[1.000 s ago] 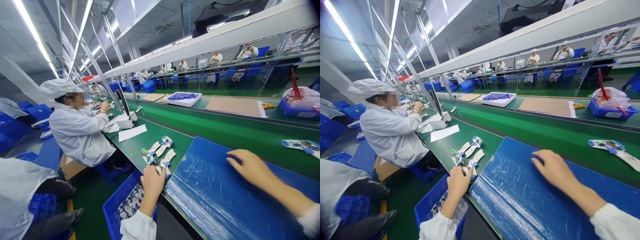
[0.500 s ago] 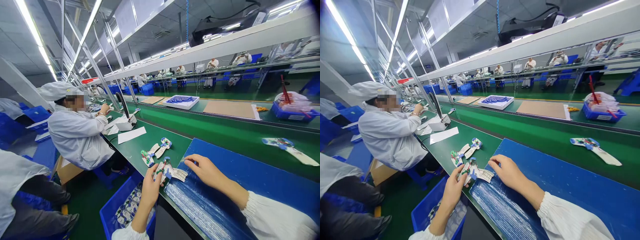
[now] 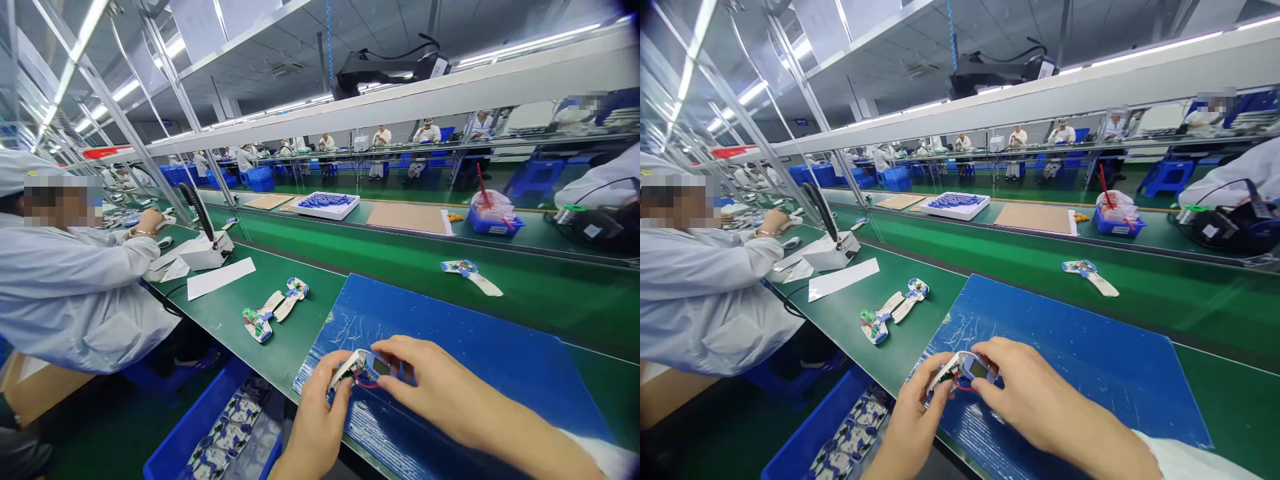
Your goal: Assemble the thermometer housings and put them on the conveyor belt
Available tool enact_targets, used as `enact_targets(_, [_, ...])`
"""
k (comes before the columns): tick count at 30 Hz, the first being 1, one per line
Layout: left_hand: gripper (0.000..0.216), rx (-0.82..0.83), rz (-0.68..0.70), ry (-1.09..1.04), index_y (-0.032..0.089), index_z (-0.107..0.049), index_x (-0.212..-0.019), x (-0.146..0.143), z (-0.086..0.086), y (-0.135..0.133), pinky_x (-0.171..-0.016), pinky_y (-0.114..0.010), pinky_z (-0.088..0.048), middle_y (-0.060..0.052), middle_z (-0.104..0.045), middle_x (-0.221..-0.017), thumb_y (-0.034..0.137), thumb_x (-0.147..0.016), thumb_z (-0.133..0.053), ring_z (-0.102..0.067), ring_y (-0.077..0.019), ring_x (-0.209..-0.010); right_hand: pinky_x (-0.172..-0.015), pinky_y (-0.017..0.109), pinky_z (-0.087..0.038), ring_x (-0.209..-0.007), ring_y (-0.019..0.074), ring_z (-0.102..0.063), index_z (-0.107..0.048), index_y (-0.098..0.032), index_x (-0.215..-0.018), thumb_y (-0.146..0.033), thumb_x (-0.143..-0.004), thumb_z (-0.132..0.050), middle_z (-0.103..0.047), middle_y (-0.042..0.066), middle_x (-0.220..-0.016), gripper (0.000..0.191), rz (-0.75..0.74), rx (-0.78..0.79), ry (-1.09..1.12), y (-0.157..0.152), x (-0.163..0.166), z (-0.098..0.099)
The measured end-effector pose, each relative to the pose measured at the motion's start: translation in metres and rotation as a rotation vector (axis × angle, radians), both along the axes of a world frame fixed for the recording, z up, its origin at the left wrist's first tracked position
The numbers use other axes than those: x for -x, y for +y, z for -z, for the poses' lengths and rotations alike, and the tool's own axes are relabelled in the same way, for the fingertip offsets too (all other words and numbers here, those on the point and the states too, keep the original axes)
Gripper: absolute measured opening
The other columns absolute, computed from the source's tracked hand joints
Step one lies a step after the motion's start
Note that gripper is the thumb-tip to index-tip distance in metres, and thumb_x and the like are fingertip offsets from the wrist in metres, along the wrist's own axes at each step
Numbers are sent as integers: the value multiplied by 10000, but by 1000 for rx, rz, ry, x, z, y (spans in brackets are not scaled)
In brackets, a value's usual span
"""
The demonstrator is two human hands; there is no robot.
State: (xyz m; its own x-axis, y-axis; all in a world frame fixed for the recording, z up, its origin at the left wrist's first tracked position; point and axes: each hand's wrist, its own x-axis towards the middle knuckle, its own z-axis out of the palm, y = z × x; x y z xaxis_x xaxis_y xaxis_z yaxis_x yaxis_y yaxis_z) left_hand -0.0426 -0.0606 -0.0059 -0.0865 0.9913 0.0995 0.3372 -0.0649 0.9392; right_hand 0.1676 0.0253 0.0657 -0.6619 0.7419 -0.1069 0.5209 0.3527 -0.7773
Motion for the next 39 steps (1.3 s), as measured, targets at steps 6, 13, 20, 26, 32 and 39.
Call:
enact_targets(6, [492, 236, 227, -372, 258, -528, -1443, -22, -12, -2, -1075, -357, -486, -88, -639, -1443, 183, -958, -559, -620, -231, -1265, -1002, 414, -513, -1130, 209, -604, -509, -399, -1429, -283, -1013, -533, -608, 26, -1261, 432, 6, -110, 99, -20, -21, 24])
enact_targets(13, [338, 31, 217, -341, 299, -659, -1305, -35, -12, -1, -1006, -320, -480, -41, -696, -1244, 425, -991, -648, -634, -217, -1139, -966, 352, -534, -1104, 172, -595, -519, -418, -1349, -250, -1037, -536, -608, -15, -1237, 355, 28, -110, 144, -27, -29, 21])
enact_targets(20, [316, -250, 226, 11, 367, -625, -1333, -36, -9, 2, -952, -287, -480, -2, -697, -1188, 262, -1037, -585, -644, -173, -1076, -1026, 379, -535, -1170, 172, -594, -559, -354, -1246, -206, -1056, -506, -605, -5, -1297, 247, -38, -232, 106, -29, -34, 20])
enact_targets(26, [365, -291, 215, 36, 376, -594, -1373, -36, -6, 1, -955, -294, -495, -2, -696, -1212, 230, -1038, -575, -650, -174, -1091, -1045, 389, -538, -1225, 179, -612, -532, -337, -1315, -195, -1088, -477, -632, 20, -1333, 274, -16, -434, 138, -36, -34, 37])
enact_targets(32, [344, -250, 209, 34, 359, -604, -1362, -40, -3, 1, -971, -316, -490, -23, -695, -1229, 234, -1044, -562, -646, -195, -1108, -998, 372, -559, -1202, 196, -644, -564, -308, -1313, -197, -1072, -520, -676, 31, -1315, 268, 20, -543, 178, -39, -36, 40])
enact_targets(39, [324, -237, 269, 139, 300, -591, -1357, -46, -5, 0, -942, -313, -500, -51, -698, -1190, 230, -1043, -551, -652, -196, -1076, -820, 355, -520, -906, 187, -662, -670, -235, -1067, -153, -1059, -454, -720, 27, -1023, 231, -27, -489, 93, -23, -42, 22])
